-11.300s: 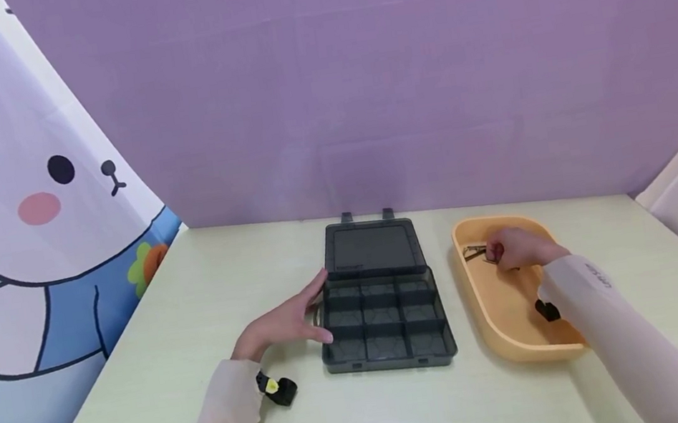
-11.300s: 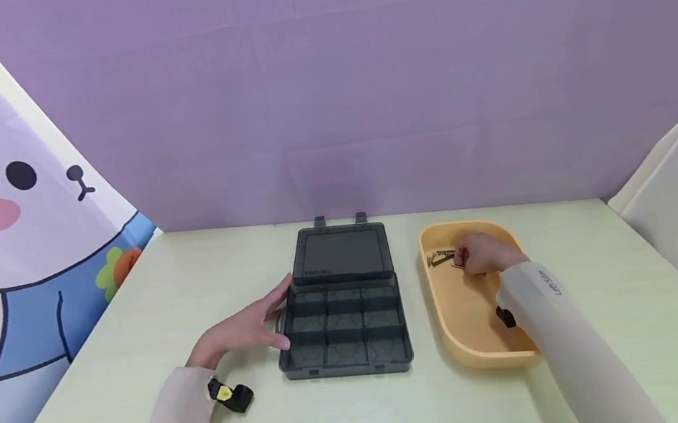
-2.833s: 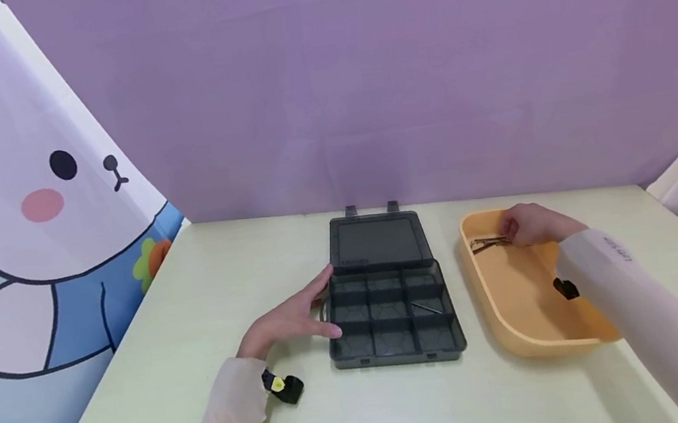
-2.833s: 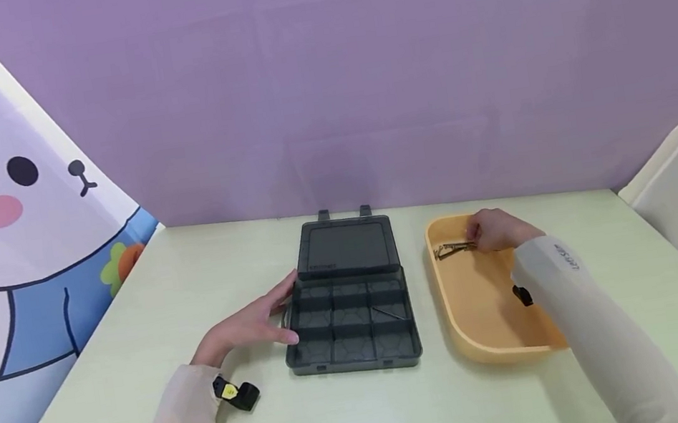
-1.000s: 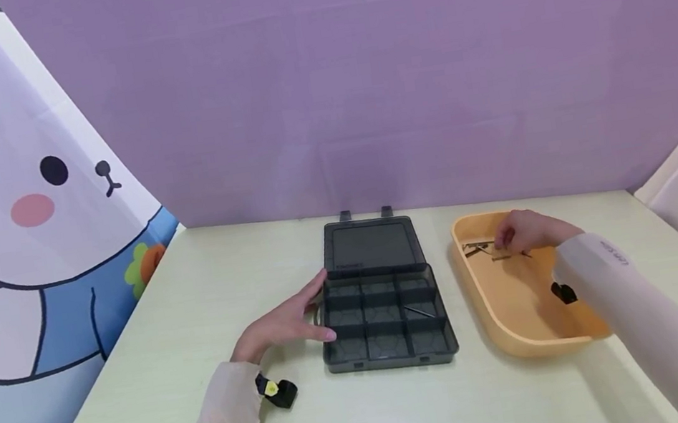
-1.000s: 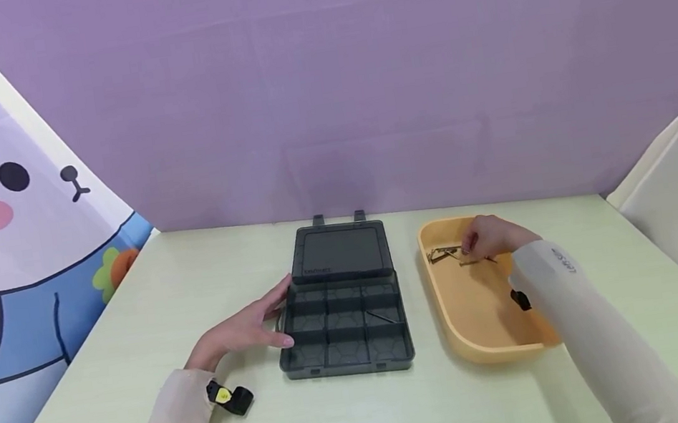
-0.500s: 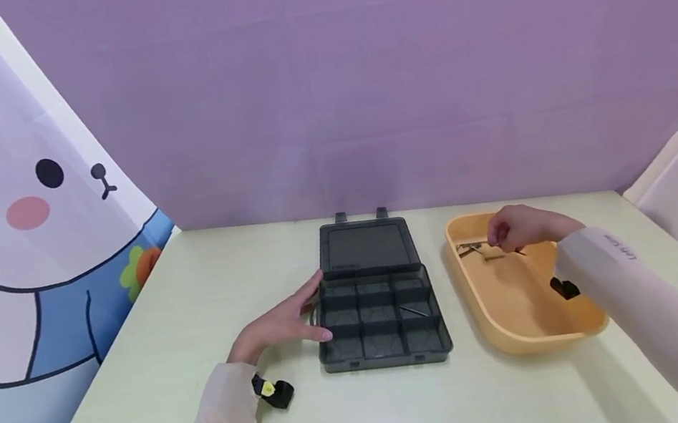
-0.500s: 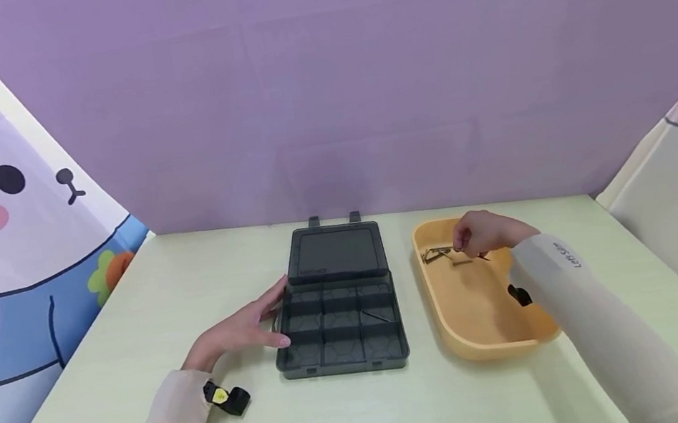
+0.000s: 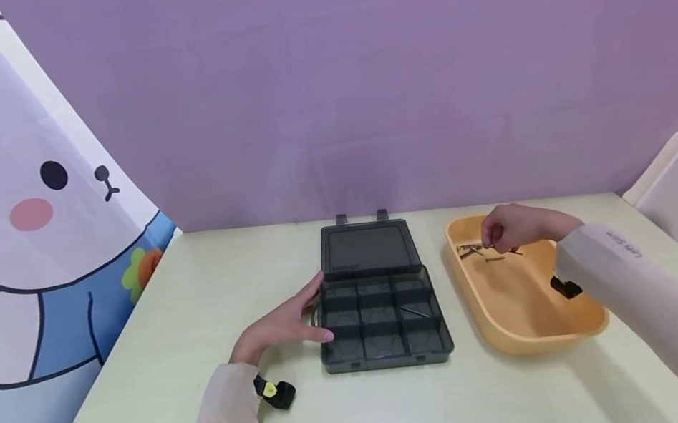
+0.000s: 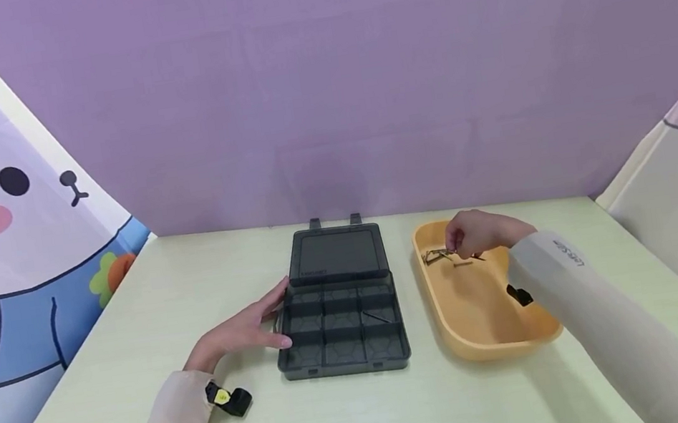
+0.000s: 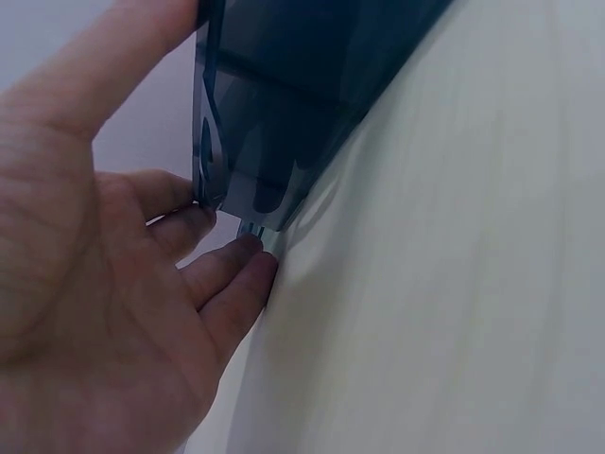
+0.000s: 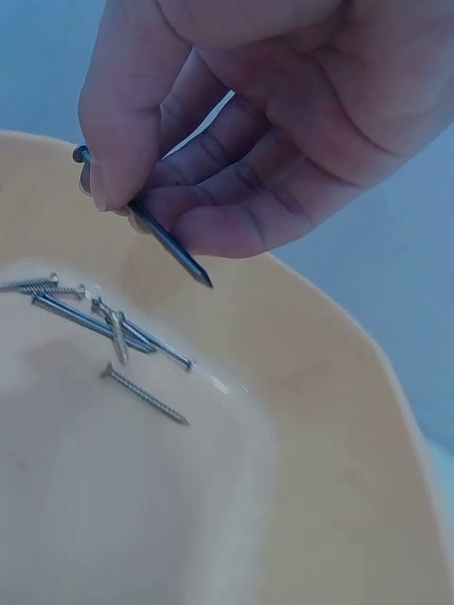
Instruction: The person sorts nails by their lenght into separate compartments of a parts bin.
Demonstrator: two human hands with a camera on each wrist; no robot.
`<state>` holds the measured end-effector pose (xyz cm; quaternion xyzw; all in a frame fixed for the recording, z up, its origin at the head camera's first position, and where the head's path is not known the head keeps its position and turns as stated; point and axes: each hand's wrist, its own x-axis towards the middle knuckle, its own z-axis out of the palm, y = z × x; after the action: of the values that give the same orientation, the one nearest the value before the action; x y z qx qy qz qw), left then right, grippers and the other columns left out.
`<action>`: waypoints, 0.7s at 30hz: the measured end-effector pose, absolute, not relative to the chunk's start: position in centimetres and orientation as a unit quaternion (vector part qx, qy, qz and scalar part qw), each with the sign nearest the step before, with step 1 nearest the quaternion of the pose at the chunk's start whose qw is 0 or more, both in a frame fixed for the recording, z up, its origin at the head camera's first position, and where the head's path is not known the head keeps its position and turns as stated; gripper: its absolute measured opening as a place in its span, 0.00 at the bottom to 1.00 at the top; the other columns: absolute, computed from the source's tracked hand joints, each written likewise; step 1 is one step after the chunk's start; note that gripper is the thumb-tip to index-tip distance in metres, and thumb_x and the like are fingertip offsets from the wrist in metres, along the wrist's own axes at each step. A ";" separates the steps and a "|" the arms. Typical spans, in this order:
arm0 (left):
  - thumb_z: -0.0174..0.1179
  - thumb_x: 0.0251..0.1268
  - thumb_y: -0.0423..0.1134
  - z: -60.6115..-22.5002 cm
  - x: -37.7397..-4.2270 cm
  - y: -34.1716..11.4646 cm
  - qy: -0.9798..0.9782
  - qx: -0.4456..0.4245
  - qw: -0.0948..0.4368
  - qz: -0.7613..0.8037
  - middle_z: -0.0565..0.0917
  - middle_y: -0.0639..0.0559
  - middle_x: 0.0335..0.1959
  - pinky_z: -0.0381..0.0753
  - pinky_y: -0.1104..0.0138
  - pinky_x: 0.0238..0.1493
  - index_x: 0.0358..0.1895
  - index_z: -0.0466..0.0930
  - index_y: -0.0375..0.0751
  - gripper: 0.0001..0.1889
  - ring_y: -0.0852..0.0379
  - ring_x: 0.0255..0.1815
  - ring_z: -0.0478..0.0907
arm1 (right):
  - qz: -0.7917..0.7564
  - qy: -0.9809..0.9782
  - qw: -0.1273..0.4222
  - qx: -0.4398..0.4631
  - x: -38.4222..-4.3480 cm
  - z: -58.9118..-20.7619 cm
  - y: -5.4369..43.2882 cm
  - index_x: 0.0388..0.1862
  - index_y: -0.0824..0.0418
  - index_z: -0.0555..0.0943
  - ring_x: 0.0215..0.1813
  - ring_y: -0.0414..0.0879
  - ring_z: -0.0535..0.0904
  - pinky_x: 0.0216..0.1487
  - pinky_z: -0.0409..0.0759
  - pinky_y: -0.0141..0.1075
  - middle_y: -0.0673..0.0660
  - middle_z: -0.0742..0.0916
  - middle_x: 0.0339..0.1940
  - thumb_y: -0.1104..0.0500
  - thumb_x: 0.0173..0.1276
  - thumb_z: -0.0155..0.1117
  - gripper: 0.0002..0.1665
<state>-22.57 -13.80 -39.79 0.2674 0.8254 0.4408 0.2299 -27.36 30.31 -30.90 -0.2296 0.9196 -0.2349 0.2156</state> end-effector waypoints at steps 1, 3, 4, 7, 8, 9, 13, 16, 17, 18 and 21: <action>0.68 0.55 0.52 -39.8 -22.5 -13.8 0.825 0.267 0.231 0.441 0.35 0.46 0.79 0.49 0.47 0.74 0.77 0.30 0.45 0.59 0.38 0.77 0.45 | -0.233 0.920 0.216 -0.230 -27.3 -30.9 30.2 0.33 0.65 0.79 0.21 0.40 0.70 0.23 0.72 0.33 0.54 0.81 0.25 0.76 0.53 0.55 0.11; 0.69 0.54 0.52 -39.7 -22.4 -13.8 0.826 0.264 0.232 0.441 0.34 0.47 0.79 0.49 0.47 0.75 0.77 0.30 0.46 0.59 0.38 0.77 0.45 | -0.234 0.918 0.215 -0.237 -27.1 -30.8 29.8 0.33 0.65 0.79 0.22 0.39 0.69 0.23 0.71 0.33 0.54 0.81 0.25 0.76 0.53 0.54 0.12; 0.69 0.54 0.52 -39.7 -22.4 -13.8 0.827 0.263 0.231 0.440 0.35 0.47 0.79 0.49 0.47 0.75 0.77 0.30 0.46 0.59 0.38 0.77 0.45 | -0.233 0.918 0.213 -0.240 -27.1 -30.7 29.7 0.33 0.65 0.79 0.21 0.39 0.69 0.23 0.71 0.32 0.53 0.81 0.25 0.76 0.53 0.54 0.12; 0.69 0.54 0.52 -39.5 -22.4 -13.8 0.827 0.258 0.233 0.441 0.34 0.48 0.79 0.49 0.48 0.75 0.77 0.31 0.47 0.59 0.39 0.77 0.45 | -0.232 0.917 0.211 -0.247 -26.9 -30.5 29.3 0.33 0.65 0.79 0.21 0.39 0.69 0.23 0.71 0.32 0.52 0.80 0.24 0.76 0.52 0.54 0.12; 0.69 0.54 0.52 -39.5 -22.4 -13.8 0.828 0.256 0.235 0.440 0.34 0.49 0.79 0.49 0.48 0.75 0.77 0.31 0.47 0.59 0.39 0.77 0.45 | -0.233 0.916 0.212 -0.250 -26.8 -30.4 29.2 0.33 0.65 0.79 0.21 0.39 0.69 0.23 0.71 0.32 0.52 0.80 0.24 0.76 0.52 0.53 0.12; 0.69 0.54 0.52 -39.5 -22.4 -13.8 0.828 0.257 0.236 0.440 0.34 0.49 0.79 0.49 0.48 0.75 0.77 0.31 0.48 0.59 0.40 0.77 0.45 | -0.230 0.916 0.212 -0.251 -26.7 -30.3 29.1 0.33 0.65 0.79 0.21 0.39 0.69 0.23 0.71 0.31 0.52 0.80 0.24 0.76 0.52 0.53 0.12; 0.69 0.54 0.50 -39.5 -22.4 -13.6 0.829 0.253 0.236 0.439 0.34 0.50 0.79 0.48 0.48 0.75 0.77 0.31 0.49 0.59 0.41 0.78 0.44 | -0.223 0.914 0.208 -0.268 -26.2 -29.7 28.6 0.33 0.64 0.79 0.21 0.38 0.69 0.23 0.71 0.31 0.52 0.81 0.25 0.75 0.53 0.55 0.11; 0.69 0.55 0.49 -39.6 -22.5 -13.6 0.830 0.256 0.234 0.437 0.34 0.49 0.79 0.47 0.47 0.75 0.77 0.30 0.48 0.59 0.41 0.78 0.43 | -0.219 0.909 0.207 -0.289 -25.7 -29.2 27.9 0.32 0.64 0.79 0.20 0.37 0.69 0.22 0.72 0.30 0.52 0.81 0.24 0.75 0.53 0.56 0.10; 0.69 0.55 0.49 -39.6 -22.5 -13.6 0.830 0.256 0.235 0.436 0.34 0.48 0.79 0.47 0.48 0.75 0.77 0.30 0.48 0.58 0.41 0.78 0.43 | -0.217 0.907 0.208 -0.296 -25.6 -29.1 27.6 0.32 0.64 0.79 0.19 0.37 0.69 0.22 0.72 0.30 0.51 0.81 0.24 0.75 0.53 0.56 0.10; 0.69 0.55 0.49 -39.6 -22.5 -13.6 0.829 0.258 0.236 0.436 0.34 0.48 0.79 0.47 0.47 0.75 0.77 0.30 0.47 0.58 0.40 0.78 0.43 | -0.216 0.905 0.210 -0.302 -25.5 -29.0 27.4 0.31 0.64 0.79 0.19 0.37 0.69 0.21 0.72 0.30 0.51 0.81 0.24 0.74 0.53 0.57 0.09; 0.68 0.56 0.49 -39.8 -22.5 -13.8 0.827 0.261 0.236 0.439 0.34 0.47 0.79 0.47 0.47 0.75 0.77 0.30 0.47 0.58 0.40 0.77 0.43 | -0.204 0.903 0.211 -0.314 -25.1 -28.7 26.4 0.32 0.65 0.80 0.18 0.36 0.69 0.21 0.72 0.30 0.50 0.81 0.23 0.74 0.54 0.55 0.10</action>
<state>-22.46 -13.78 -39.77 0.2609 0.8268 0.4387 0.2363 -25.14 26.44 -28.71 -0.3144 0.9028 -0.2039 0.2111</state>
